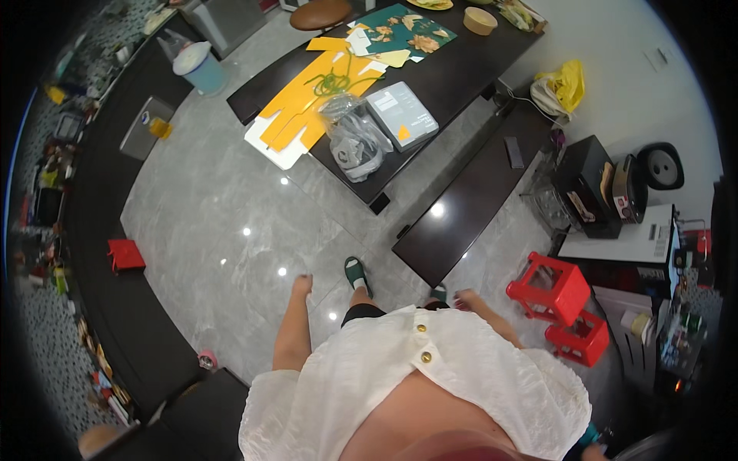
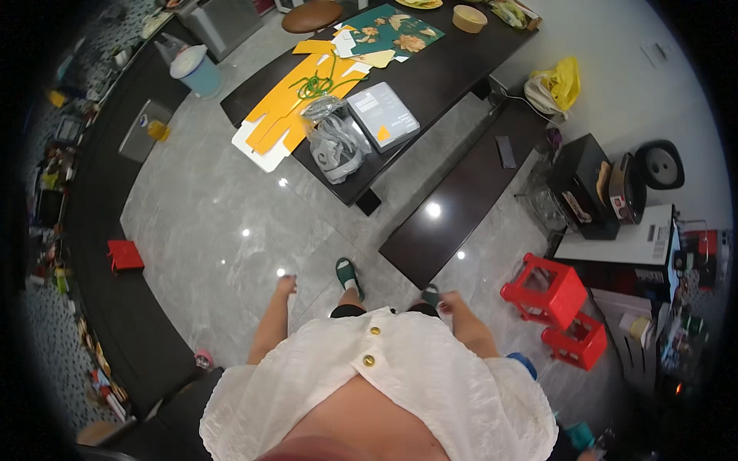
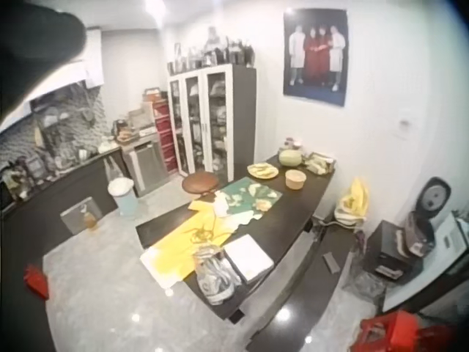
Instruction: The person assembles decorative paper bags by hand, folding the pre-cut paper templates and threading green cord through the holes to create handles.
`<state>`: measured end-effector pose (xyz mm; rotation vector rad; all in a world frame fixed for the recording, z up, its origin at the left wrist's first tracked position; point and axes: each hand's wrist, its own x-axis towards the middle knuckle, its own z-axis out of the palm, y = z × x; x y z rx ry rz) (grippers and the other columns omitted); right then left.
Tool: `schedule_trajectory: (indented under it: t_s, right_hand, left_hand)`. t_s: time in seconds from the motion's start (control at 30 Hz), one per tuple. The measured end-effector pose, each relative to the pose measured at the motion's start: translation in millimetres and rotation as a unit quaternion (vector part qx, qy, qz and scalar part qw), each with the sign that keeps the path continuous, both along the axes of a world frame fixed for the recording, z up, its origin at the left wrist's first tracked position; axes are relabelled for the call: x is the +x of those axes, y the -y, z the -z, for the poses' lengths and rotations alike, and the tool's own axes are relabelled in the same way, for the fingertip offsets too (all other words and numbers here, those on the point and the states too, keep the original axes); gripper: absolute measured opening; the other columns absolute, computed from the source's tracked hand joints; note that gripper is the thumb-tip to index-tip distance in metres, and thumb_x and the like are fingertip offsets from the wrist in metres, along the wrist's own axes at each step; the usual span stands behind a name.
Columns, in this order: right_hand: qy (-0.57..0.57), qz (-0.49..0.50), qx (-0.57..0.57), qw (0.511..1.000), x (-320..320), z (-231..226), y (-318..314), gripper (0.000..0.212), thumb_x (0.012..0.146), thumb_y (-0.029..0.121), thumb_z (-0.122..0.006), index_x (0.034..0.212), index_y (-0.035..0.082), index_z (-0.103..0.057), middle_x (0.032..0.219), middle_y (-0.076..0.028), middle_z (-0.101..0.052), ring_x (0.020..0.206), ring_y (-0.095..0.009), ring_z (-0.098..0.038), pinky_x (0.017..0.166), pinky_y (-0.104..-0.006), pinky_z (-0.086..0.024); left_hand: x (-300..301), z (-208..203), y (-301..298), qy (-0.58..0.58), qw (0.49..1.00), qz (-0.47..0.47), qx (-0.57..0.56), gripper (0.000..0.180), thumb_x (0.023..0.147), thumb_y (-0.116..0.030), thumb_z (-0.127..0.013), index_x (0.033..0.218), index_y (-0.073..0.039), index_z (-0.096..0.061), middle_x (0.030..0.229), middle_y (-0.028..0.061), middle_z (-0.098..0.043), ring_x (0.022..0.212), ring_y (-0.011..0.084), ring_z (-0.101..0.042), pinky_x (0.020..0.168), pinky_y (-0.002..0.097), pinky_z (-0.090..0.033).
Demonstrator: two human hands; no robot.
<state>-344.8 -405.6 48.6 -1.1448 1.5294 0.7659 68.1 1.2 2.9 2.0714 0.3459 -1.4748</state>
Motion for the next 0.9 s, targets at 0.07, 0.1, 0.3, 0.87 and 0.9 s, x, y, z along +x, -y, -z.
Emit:
schedule_trajectory:
  t_s: [0.07, 0.1, 0.3, 0.87, 0.9]
  right_hand:
    - [0.149, -0.295, -0.037, 0.943, 50, 11, -66, 0.034, 0.086, 0.035, -0.060, 0.103, 0.007, -0.068, 0.083, -0.013, -0.069, 0.069, -0.025, -0.067, 0.063, -0.0389, -0.056]
    - [0.120, -0.231, 0.006, 0.965, 54, -6, -66, 0.034, 0.086, 0.036, -0.061, 0.103, 0.007, -0.068, 0.082, -0.012, -0.069, 0.069, -0.023, -0.067, 0.062, -0.0368, -0.056]
    - [0.216, 0.147, -0.274, 0.926, 124, -52, 1, 0.027, 0.092, 0.027, -0.053, 0.096, 0.004, -0.066, 0.065, -0.007, -0.064, 0.054, -0.013, -0.062, 0.047, -0.0272, -0.049]
    - [0.269, -0.019, -0.299, 0.915, 295, -102, 73, 0.019, 0.085, 0.022, -0.062, 0.086, 0.004, -0.068, 0.071, -0.007, -0.067, 0.055, -0.017, -0.063, 0.049, -0.0310, -0.049]
    - [0.279, 0.005, -0.313, 0.908, 308, -111, 85, 0.019, 0.085, 0.022, -0.062, 0.086, 0.004, -0.068, 0.070, -0.007, -0.067, 0.054, -0.016, -0.063, 0.050, -0.0308, -0.049]
  left_hand:
    - [88, -36, 12, 0.110, 0.989, -0.095, -0.027, 0.049, 0.090, -0.036, -0.058, 0.115, 0.006, -0.057, 0.095, 0.0192, -0.065, 0.073, 0.0320, -0.066, 0.062, 0.0449, -0.057]
    - [92, -30, 29, 0.080, 0.985, -0.150, -0.027, 0.045, 0.090, -0.032, -0.058, 0.113, 0.007, -0.058, 0.096, 0.0201, -0.063, 0.066, 0.0327, -0.066, 0.057, 0.0417, -0.058]
    - [133, -67, 122, 0.109, 0.983, 0.071, -0.130, 0.052, 0.089, -0.032, -0.056, 0.120, 0.010, -0.056, 0.102, 0.0174, -0.063, 0.076, 0.0257, -0.065, 0.051, 0.0375, -0.053]
    - [141, -160, 67, 0.051, 0.980, -0.002, -0.193, 0.062, 0.092, -0.048, -0.057, 0.136, -0.005, -0.045, 0.122, 0.0142, -0.061, 0.102, 0.0224, -0.063, 0.085, 0.0357, -0.051]
    - [140, -159, 67, 0.052, 0.980, -0.007, -0.190, 0.062, 0.092, -0.048, -0.057, 0.136, -0.005, -0.045, 0.122, 0.0142, -0.061, 0.102, 0.0224, -0.063, 0.085, 0.0357, -0.051]
